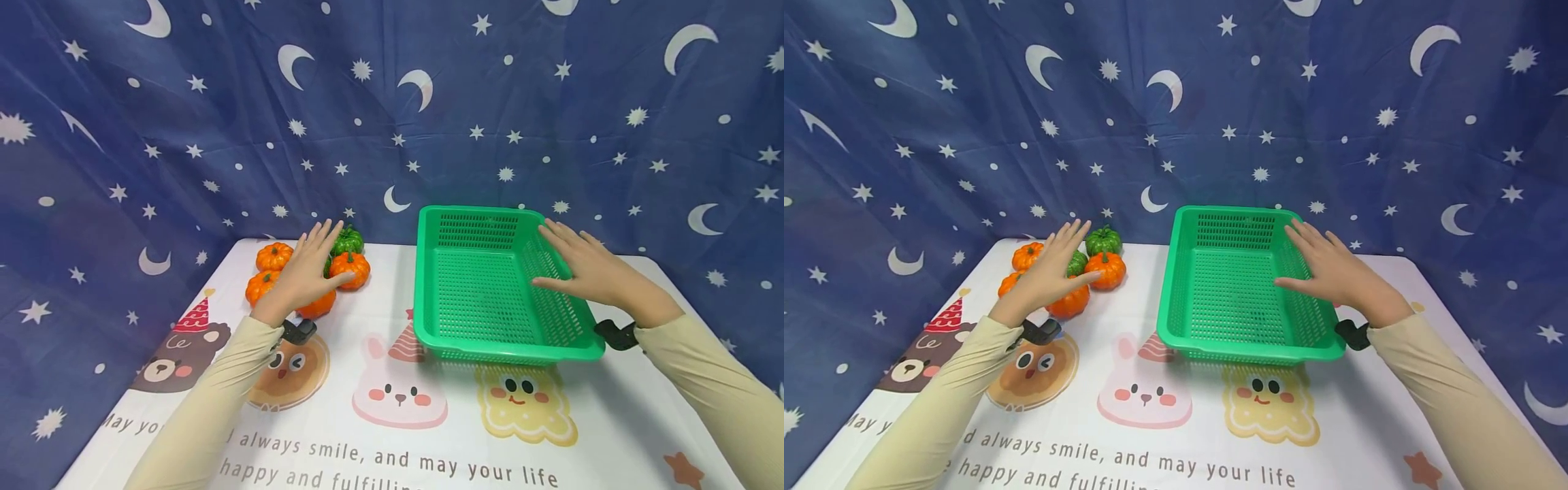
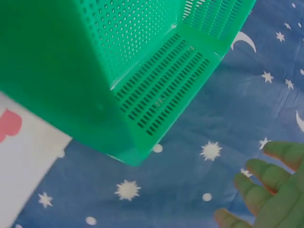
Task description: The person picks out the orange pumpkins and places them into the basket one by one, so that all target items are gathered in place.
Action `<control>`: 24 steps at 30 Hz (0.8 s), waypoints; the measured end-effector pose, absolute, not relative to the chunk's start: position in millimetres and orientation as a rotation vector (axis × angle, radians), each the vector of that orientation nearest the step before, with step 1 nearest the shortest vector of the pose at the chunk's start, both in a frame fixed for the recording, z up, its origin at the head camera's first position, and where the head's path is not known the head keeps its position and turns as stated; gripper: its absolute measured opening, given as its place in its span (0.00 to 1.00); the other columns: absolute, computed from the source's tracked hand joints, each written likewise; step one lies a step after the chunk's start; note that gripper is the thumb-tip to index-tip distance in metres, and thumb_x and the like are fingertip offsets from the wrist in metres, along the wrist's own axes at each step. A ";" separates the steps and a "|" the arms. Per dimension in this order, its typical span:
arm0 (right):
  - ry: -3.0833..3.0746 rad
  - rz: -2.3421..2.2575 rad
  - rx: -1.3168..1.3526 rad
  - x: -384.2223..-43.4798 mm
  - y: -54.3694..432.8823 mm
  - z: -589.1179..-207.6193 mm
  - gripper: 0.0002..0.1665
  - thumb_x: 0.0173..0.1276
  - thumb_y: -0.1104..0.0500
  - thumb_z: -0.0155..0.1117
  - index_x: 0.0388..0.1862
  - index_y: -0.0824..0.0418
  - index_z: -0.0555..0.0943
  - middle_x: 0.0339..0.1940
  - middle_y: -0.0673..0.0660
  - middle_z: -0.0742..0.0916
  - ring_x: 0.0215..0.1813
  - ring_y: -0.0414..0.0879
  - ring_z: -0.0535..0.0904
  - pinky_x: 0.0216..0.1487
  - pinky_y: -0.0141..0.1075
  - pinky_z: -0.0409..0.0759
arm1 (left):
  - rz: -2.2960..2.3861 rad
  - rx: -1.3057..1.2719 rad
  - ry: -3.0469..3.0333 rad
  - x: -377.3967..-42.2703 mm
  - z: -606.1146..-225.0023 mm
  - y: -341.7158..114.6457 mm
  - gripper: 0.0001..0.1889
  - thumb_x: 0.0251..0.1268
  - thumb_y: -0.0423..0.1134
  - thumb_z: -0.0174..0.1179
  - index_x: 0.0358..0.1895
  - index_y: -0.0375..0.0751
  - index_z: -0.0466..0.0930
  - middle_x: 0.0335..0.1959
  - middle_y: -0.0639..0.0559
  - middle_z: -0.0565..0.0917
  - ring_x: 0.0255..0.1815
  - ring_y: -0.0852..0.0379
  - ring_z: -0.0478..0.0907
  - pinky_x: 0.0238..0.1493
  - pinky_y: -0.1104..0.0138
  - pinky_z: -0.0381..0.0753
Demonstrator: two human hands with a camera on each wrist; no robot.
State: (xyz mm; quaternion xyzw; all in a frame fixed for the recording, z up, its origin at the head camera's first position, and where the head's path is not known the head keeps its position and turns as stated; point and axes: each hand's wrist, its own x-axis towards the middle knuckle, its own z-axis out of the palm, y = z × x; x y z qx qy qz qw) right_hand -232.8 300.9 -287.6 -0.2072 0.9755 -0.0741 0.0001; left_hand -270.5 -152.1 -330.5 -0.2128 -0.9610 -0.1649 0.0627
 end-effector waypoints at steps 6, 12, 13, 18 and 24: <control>2.988 -0.562 -0.560 -231.2 311.9 -291.4 0.55 0.63 0.43 0.62 0.77 0.56 0.42 0.77 0.67 0.52 0.74 0.70 0.49 0.67 0.70 0.49 | -0.673 -0.592 -2.903 -268.6 -343.2 -172.2 0.49 0.61 0.59 0.57 0.76 0.50 0.35 0.77 0.42 0.41 0.78 0.42 0.35 0.76 0.44 0.36; 2.950 -0.728 -0.448 -232.5 327.4 -296.6 0.49 0.67 0.45 0.58 0.77 0.53 0.43 0.75 0.70 0.54 0.72 0.73 0.50 0.60 0.74 0.52 | -0.817 -0.512 -2.905 -264.4 -358.1 -186.8 0.50 0.61 0.57 0.59 0.76 0.52 0.34 0.78 0.44 0.42 0.77 0.39 0.42 0.71 0.39 0.48; 2.946 -0.738 -0.444 -232.6 329.9 -298.1 0.48 0.68 0.45 0.57 0.78 0.53 0.43 0.75 0.70 0.54 0.72 0.74 0.50 0.59 0.74 0.53 | -0.838 -0.500 -2.903 -263.9 -360.9 -188.7 0.50 0.61 0.55 0.60 0.76 0.52 0.34 0.78 0.43 0.42 0.76 0.38 0.44 0.71 0.38 0.50; 2.924 -0.832 -0.475 -233.3 342.4 -306.9 0.45 0.70 0.48 0.55 0.77 0.55 0.44 0.75 0.70 0.55 0.70 0.76 0.53 0.59 0.71 0.56 | -0.895 -0.452 -2.885 -262.1 -375.1 -196.0 0.49 0.60 0.50 0.62 0.76 0.48 0.37 0.77 0.40 0.46 0.73 0.34 0.52 0.69 0.39 0.56; 2.908 -0.963 -0.492 -232.8 355.0 -319.6 0.43 0.71 0.53 0.54 0.77 0.59 0.46 0.73 0.72 0.59 0.70 0.73 0.55 0.63 0.67 0.57 | -0.971 -0.417 -2.877 -260.6 -387.9 -199.1 0.49 0.58 0.46 0.65 0.76 0.45 0.40 0.75 0.35 0.49 0.72 0.32 0.52 0.70 0.40 0.53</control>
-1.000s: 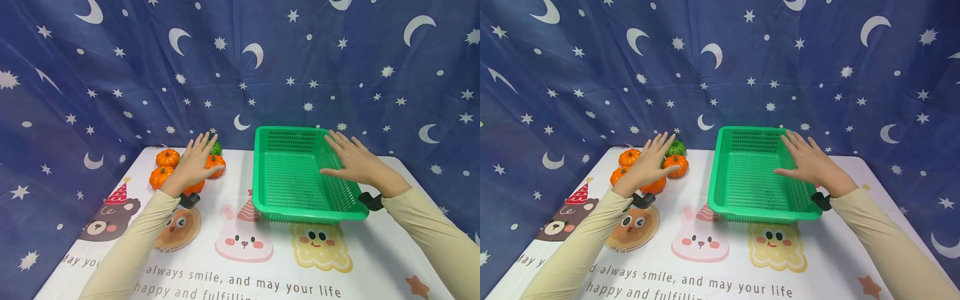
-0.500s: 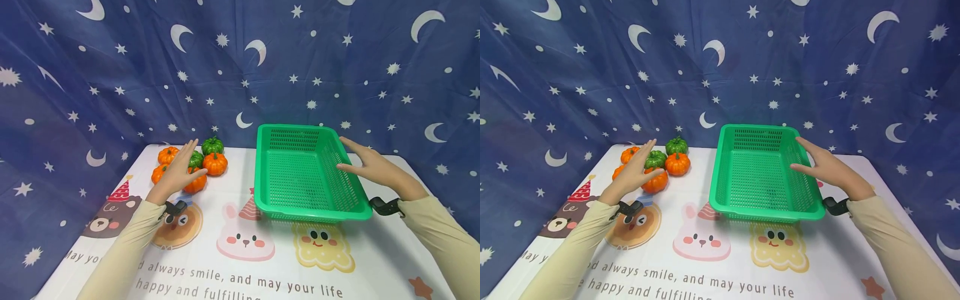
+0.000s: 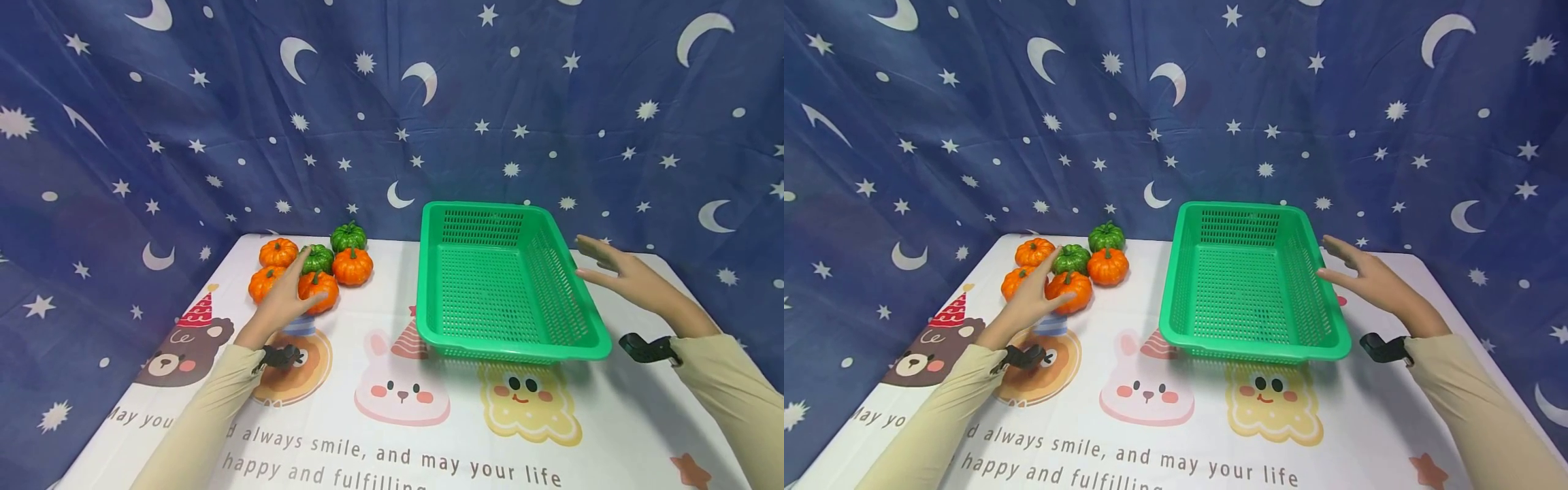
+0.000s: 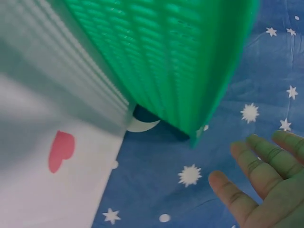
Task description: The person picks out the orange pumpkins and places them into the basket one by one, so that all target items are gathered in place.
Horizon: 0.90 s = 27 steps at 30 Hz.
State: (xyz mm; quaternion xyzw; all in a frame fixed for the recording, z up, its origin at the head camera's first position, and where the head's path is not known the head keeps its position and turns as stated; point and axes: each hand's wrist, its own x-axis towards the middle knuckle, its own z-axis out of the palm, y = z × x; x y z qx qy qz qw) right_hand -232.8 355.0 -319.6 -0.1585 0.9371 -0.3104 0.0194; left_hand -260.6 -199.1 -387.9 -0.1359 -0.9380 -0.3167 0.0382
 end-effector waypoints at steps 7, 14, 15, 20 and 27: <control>2.896 -1.043 -0.557 -230.6 365.8 -336.4 0.40 0.73 0.56 0.51 0.76 0.63 0.45 0.72 0.74 0.59 0.66 0.75 0.57 0.61 0.65 0.61 | -1.038 -0.368 -2.877 -261.4 -397.5 -202.2 0.49 0.57 0.44 0.65 0.76 0.43 0.41 0.74 0.33 0.51 0.73 0.32 0.52 0.71 0.40 0.52; 2.886 -1.134 -0.591 -229.5 373.6 -354.8 0.38 0.73 0.58 0.51 0.76 0.61 0.49 0.71 0.72 0.63 0.67 0.27 0.64 0.47 0.09 0.65 | -1.018 -0.367 -2.899 -262.0 -405.8 -204.3 0.49 0.56 0.44 0.66 0.75 0.41 0.42 0.72 0.30 0.54 0.71 0.31 0.53 0.70 0.40 0.52; 2.873 -1.167 -0.603 -229.2 374.3 -357.0 0.38 0.73 0.59 0.51 0.76 0.60 0.49 0.72 0.70 0.64 0.63 0.19 0.63 0.47 0.09 0.65 | -1.014 -0.365 -2.906 -262.1 -406.7 -204.3 0.49 0.56 0.43 0.66 0.75 0.41 0.42 0.72 0.30 0.53 0.71 0.31 0.52 0.70 0.39 0.52; 2.814 -1.308 -0.597 -226.9 375.8 -365.3 0.36 0.73 0.61 0.51 0.76 0.55 0.51 0.72 0.50 0.68 0.58 0.14 0.63 0.49 0.11 0.68 | -1.000 -0.357 -2.925 -262.5 -409.7 -204.9 0.50 0.55 0.41 0.66 0.75 0.41 0.42 0.72 0.29 0.52 0.71 0.30 0.52 0.70 0.38 0.52; 2.732 -1.493 -0.480 -226.9 379.2 -375.2 0.33 0.72 0.62 0.51 0.74 0.61 0.56 0.63 0.36 0.71 0.57 0.17 0.69 0.50 0.13 0.70 | -0.966 -0.367 -2.942 -263.3 -411.4 -207.2 0.49 0.55 0.39 0.66 0.75 0.39 0.42 0.72 0.27 0.52 0.71 0.28 0.51 0.69 0.37 0.53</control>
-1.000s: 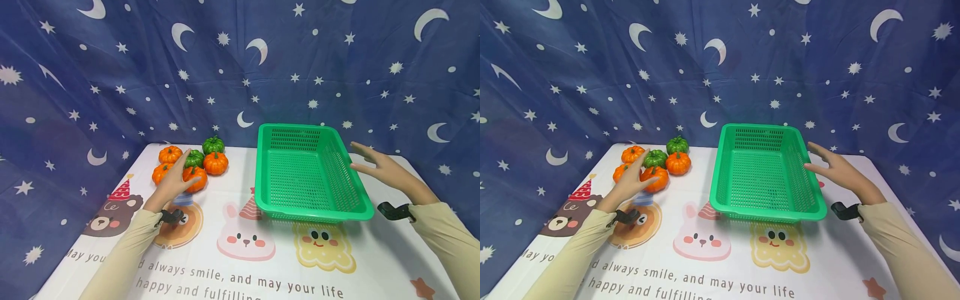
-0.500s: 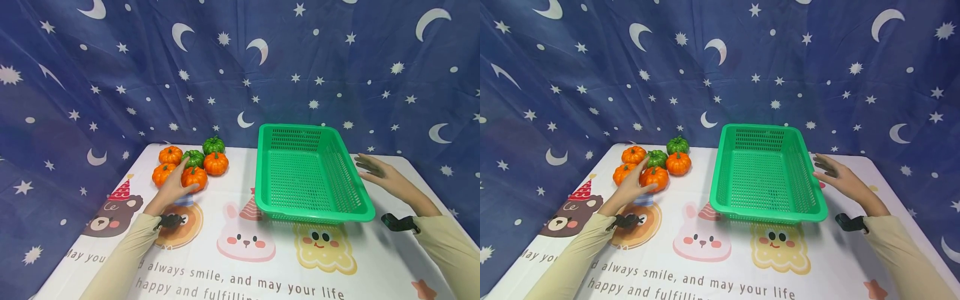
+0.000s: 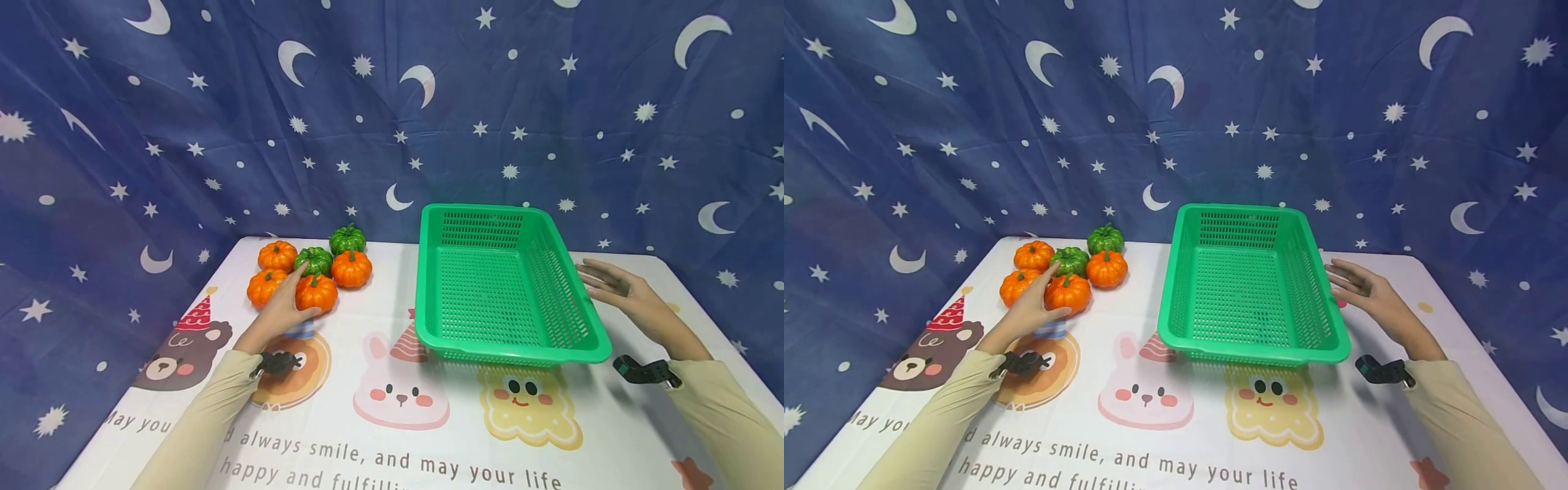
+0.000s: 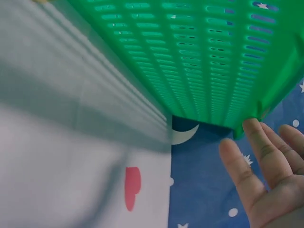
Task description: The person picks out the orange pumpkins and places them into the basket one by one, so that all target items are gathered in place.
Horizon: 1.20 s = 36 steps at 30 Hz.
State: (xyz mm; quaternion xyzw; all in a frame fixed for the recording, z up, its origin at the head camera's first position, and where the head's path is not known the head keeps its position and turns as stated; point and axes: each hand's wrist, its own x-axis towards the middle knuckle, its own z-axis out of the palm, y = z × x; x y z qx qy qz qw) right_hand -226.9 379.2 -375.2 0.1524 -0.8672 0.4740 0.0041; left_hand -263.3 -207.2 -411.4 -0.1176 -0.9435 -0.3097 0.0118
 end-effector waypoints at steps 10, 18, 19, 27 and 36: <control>-2.722 1.609 0.530 -232.3 385.1 -383.1 0.32 0.72 0.63 0.52 0.72 0.64 0.58 0.58 0.31 0.73 0.55 0.19 0.72 0.48 0.15 0.72 | -0.938 -0.399 -2.909 -263.7 -415.2 -208.8 0.47 0.53 0.34 0.67 0.73 0.35 0.46 0.70 0.26 0.54 0.70 0.27 0.52 0.69 0.38 0.53; -2.735 1.716 0.529 -231.6 385.3 -384.7 0.33 0.71 0.64 0.52 0.74 0.61 0.57 0.55 0.29 0.73 0.54 0.19 0.72 0.49 0.14 0.72 | -0.933 -0.384 -2.913 -265.8 -417.0 -209.1 0.47 0.50 0.31 0.68 0.73 0.35 0.48 0.70 0.27 0.57 0.70 0.29 0.55 0.70 0.39 0.54; -2.733 1.727 0.533 -231.4 385.4 -384.5 0.33 0.71 0.64 0.52 0.74 0.61 0.57 0.55 0.29 0.74 0.54 0.19 0.72 0.49 0.14 0.72 | -0.931 -0.377 -2.916 -266.0 -417.0 -209.1 0.48 0.50 0.31 0.68 0.73 0.36 0.48 0.70 0.28 0.57 0.70 0.29 0.55 0.69 0.39 0.54; -2.664 1.872 0.638 -231.2 387.2 -384.3 0.35 0.70 0.69 0.51 0.74 0.60 0.56 0.58 0.31 0.73 0.57 0.19 0.71 0.52 0.15 0.72 | -0.917 -0.341 -2.924 -265.8 -415.3 -207.5 0.47 0.50 0.33 0.69 0.73 0.36 0.50 0.69 0.28 0.59 0.69 0.30 0.57 0.69 0.40 0.56; -2.673 1.869 0.650 -230.7 391.2 -385.2 0.35 0.70 0.69 0.51 0.74 0.61 0.55 0.59 0.30 0.72 0.57 0.18 0.70 0.52 0.15 0.72 | -0.915 -0.355 -2.942 -266.9 -417.5 -206.2 0.46 0.49 0.35 0.70 0.71 0.34 0.53 0.68 0.26 0.59 0.68 0.28 0.57 0.69 0.39 0.55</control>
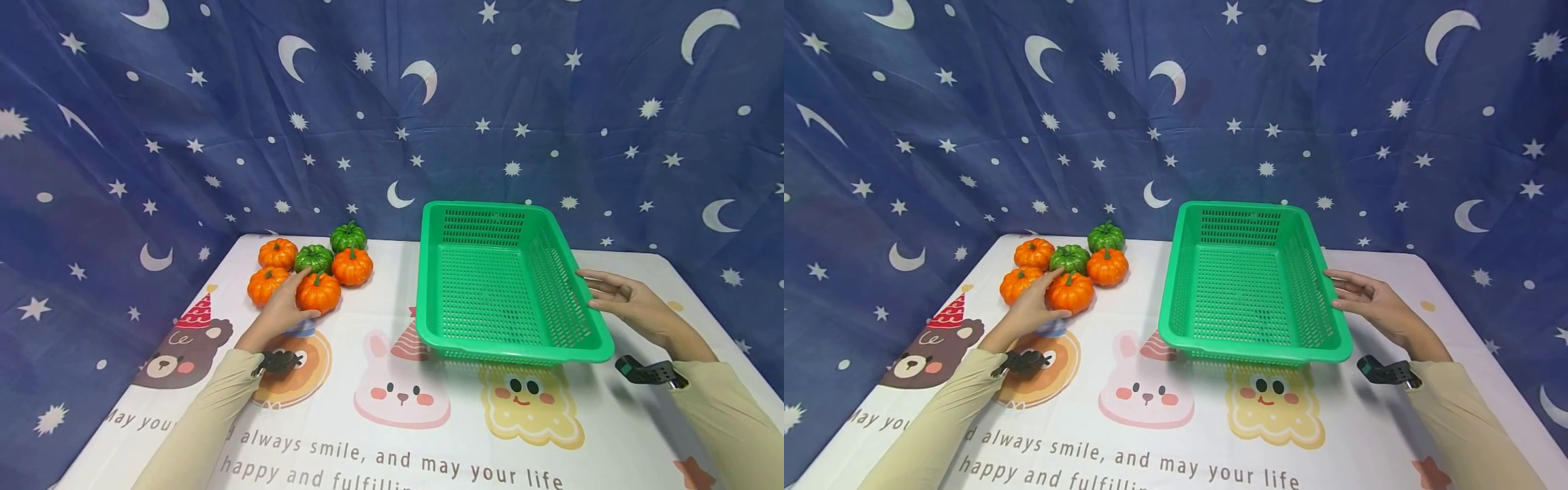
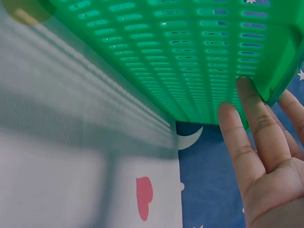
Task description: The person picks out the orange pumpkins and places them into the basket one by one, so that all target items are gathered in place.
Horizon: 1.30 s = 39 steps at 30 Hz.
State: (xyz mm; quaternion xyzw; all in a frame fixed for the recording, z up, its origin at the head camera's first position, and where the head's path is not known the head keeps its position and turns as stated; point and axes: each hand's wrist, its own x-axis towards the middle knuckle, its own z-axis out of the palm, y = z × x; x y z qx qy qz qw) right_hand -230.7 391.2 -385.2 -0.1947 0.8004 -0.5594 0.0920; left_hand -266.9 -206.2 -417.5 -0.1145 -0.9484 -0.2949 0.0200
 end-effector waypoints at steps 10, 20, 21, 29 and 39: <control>2.454 -1.584 -0.525 -230.9 390.3 -385.4 0.35 0.70 0.67 0.53 0.74 0.58 0.56 0.57 0.28 0.71 0.56 0.16 0.68 0.50 0.14 0.72 | -0.908 -0.369 -2.953 -267.6 -418.1 -208.4 0.45 0.50 0.34 0.70 0.70 0.29 0.54 0.66 0.24 0.61 0.67 0.28 0.59 0.69 0.40 0.56; 2.412 -1.636 -0.559 -232.2 390.6 -385.8 0.35 0.70 0.69 0.52 0.74 0.60 0.56 0.58 0.30 0.72 0.57 0.18 0.70 0.51 0.14 0.72 | -0.931 -0.347 -2.947 -268.7 -420.5 -209.7 0.43 0.51 0.36 0.70 0.70 0.32 0.56 0.67 0.26 0.62 0.67 0.28 0.59 0.69 0.39 0.56; 2.413 -1.637 -0.558 -232.2 390.7 -385.9 0.35 0.70 0.69 0.52 0.74 0.60 0.56 0.58 0.29 0.72 0.57 0.18 0.70 0.51 0.14 0.72 | -0.937 -0.346 -2.946 -268.5 -420.5 -209.7 0.43 0.50 0.36 0.70 0.70 0.33 0.56 0.66 0.26 0.62 0.67 0.29 0.59 0.69 0.39 0.56; 2.402 -1.643 -0.561 -231.7 390.7 -385.9 0.35 0.69 0.69 0.52 0.74 0.60 0.56 0.58 0.29 0.72 0.56 0.18 0.70 0.51 0.14 0.73 | -0.992 -0.360 -2.947 -266.1 -418.3 -208.8 0.44 0.51 0.36 0.70 0.71 0.36 0.55 0.66 0.30 0.64 0.67 0.32 0.62 0.69 0.41 0.59; 2.364 -1.685 -0.589 -231.5 390.9 -386.6 0.35 0.69 0.71 0.51 0.74 0.59 0.56 0.59 0.30 0.73 0.57 0.18 0.70 0.51 0.14 0.72 | -1.029 -0.354 -2.929 -267.6 -421.1 -208.8 0.45 0.50 0.35 0.70 0.71 0.34 0.53 0.68 0.30 0.63 0.67 0.32 0.62 0.68 0.43 0.62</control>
